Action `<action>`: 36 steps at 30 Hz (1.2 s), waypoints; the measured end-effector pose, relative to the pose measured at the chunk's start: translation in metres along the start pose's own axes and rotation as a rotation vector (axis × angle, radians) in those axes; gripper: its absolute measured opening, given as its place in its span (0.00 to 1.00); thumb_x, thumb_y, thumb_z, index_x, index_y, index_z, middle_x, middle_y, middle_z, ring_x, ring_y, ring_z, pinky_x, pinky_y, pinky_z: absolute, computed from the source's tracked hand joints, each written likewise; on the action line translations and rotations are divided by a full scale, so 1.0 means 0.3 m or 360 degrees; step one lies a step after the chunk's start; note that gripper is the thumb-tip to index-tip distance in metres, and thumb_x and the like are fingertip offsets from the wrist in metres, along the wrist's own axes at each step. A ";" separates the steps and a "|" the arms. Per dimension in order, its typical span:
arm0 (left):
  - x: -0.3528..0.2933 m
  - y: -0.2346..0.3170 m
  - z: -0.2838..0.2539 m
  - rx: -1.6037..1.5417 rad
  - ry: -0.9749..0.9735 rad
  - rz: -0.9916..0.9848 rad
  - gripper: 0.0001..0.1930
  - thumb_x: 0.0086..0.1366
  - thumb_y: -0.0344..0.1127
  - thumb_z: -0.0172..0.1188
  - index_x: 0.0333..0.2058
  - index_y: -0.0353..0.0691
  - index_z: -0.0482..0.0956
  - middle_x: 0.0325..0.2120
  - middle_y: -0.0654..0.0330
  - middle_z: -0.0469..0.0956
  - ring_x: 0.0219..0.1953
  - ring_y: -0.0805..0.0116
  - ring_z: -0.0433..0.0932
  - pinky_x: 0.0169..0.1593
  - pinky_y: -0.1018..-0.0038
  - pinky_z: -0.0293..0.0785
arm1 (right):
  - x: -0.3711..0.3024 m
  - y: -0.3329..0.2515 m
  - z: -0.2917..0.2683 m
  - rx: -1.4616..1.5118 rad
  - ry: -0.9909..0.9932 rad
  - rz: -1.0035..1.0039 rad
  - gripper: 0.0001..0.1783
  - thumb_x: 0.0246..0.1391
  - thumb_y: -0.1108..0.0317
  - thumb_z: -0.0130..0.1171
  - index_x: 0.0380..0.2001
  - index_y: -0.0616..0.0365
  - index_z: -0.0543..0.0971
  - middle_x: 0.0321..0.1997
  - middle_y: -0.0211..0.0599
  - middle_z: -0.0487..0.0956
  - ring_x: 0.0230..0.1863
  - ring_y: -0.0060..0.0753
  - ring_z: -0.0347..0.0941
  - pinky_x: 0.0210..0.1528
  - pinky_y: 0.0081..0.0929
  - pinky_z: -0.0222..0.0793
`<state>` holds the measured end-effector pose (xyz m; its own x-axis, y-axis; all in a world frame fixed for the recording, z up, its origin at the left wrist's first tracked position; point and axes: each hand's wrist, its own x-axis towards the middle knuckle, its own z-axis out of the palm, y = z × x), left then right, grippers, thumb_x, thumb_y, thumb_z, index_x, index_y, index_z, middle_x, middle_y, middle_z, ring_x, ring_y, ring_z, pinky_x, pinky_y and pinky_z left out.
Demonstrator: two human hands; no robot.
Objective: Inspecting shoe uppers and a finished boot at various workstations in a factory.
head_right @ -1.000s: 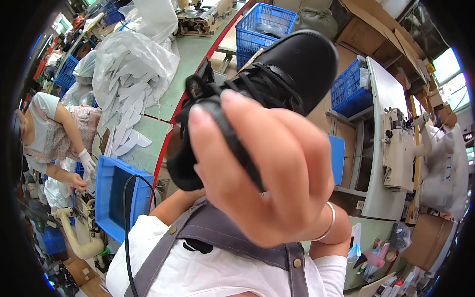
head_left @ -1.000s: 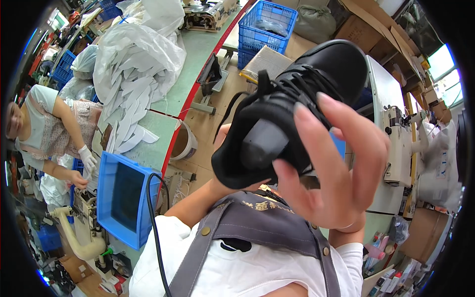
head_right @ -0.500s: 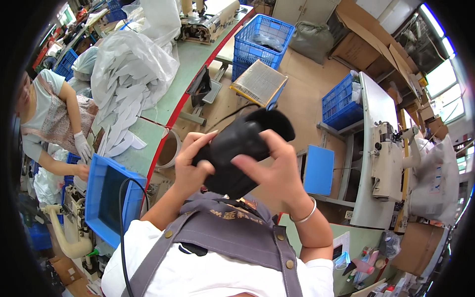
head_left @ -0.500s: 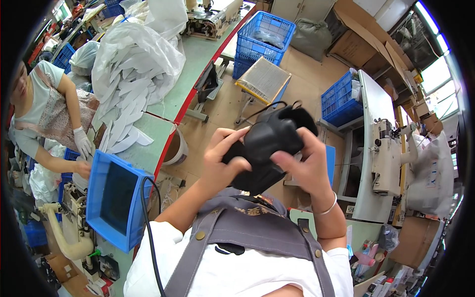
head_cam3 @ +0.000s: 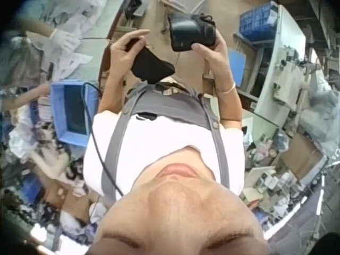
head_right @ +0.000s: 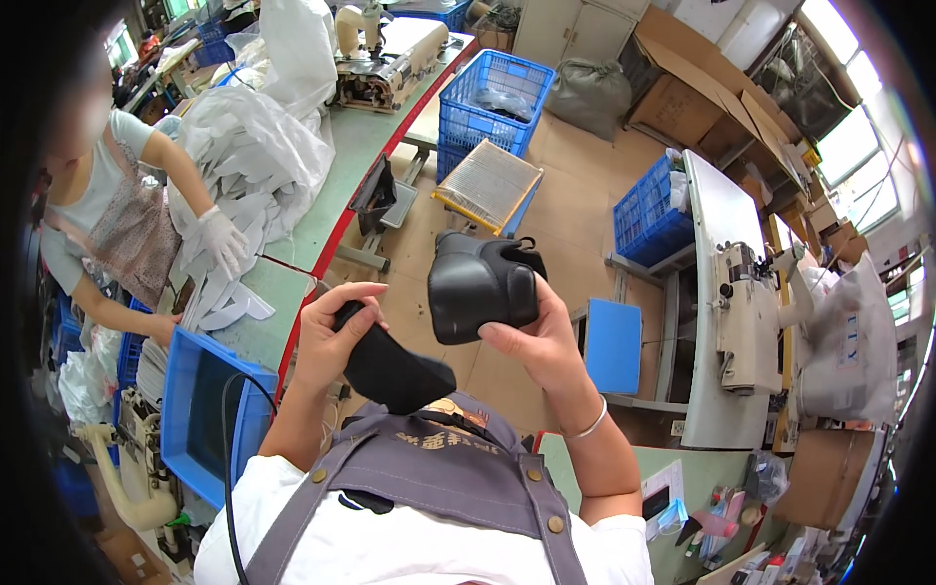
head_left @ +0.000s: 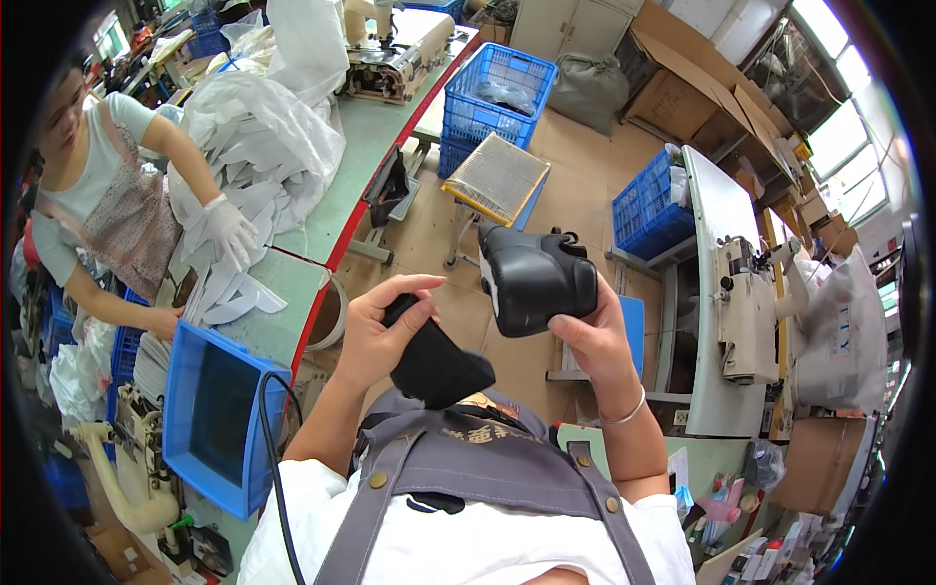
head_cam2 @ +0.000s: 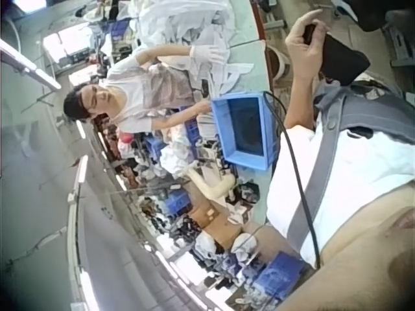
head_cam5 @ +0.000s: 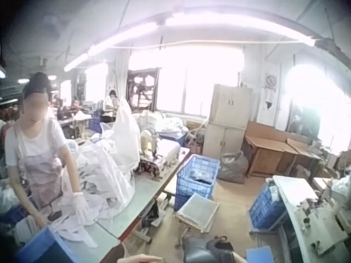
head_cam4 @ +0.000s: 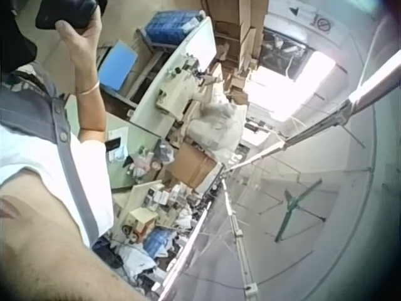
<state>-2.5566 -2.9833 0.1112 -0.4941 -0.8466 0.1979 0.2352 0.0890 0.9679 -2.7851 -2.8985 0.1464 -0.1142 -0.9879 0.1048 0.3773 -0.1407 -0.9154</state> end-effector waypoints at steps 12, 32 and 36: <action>-0.037 0.091 0.046 0.1592 -0.0348 0.1042 0.26 0.42 0.35 0.68 0.44 0.44 0.78 0.52 0.48 0.68 0.17 0.72 0.71 0.24 0.79 0.70 | 0.011 -0.051 0.109 -0.2485 -0.1057 -0.0911 0.10 0.36 0.71 0.55 0.26 0.56 0.69 0.28 0.33 0.70 0.36 0.32 0.69 0.45 0.29 0.61; -0.243 0.061 -0.070 0.2147 0.0015 0.1207 0.05 0.49 0.33 0.57 0.27 0.43 0.73 0.35 0.66 0.75 0.15 0.79 0.63 0.18 0.83 0.59 | 0.037 0.031 0.219 -0.2312 -0.1491 -0.1506 0.10 0.34 0.71 0.58 0.26 0.58 0.73 0.30 0.32 0.73 0.32 0.26 0.72 0.40 0.25 0.63; -0.283 0.062 -0.096 0.2085 -0.0024 0.1273 0.11 0.41 0.31 0.57 0.28 0.39 0.74 0.31 0.60 0.76 0.21 0.73 0.70 0.20 0.80 0.62 | 0.042 0.055 0.247 -0.2289 -0.1474 -0.1706 0.04 0.37 0.71 0.56 0.22 0.55 0.74 0.29 0.29 0.74 0.27 0.20 0.70 0.38 0.20 0.62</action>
<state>-2.4862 -2.9250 0.1078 -0.6110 -0.3491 0.7105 -0.4400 0.8959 0.0618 -2.7124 -2.9181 0.1614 0.8408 -0.3513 0.4118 -0.4270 -0.8981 0.1057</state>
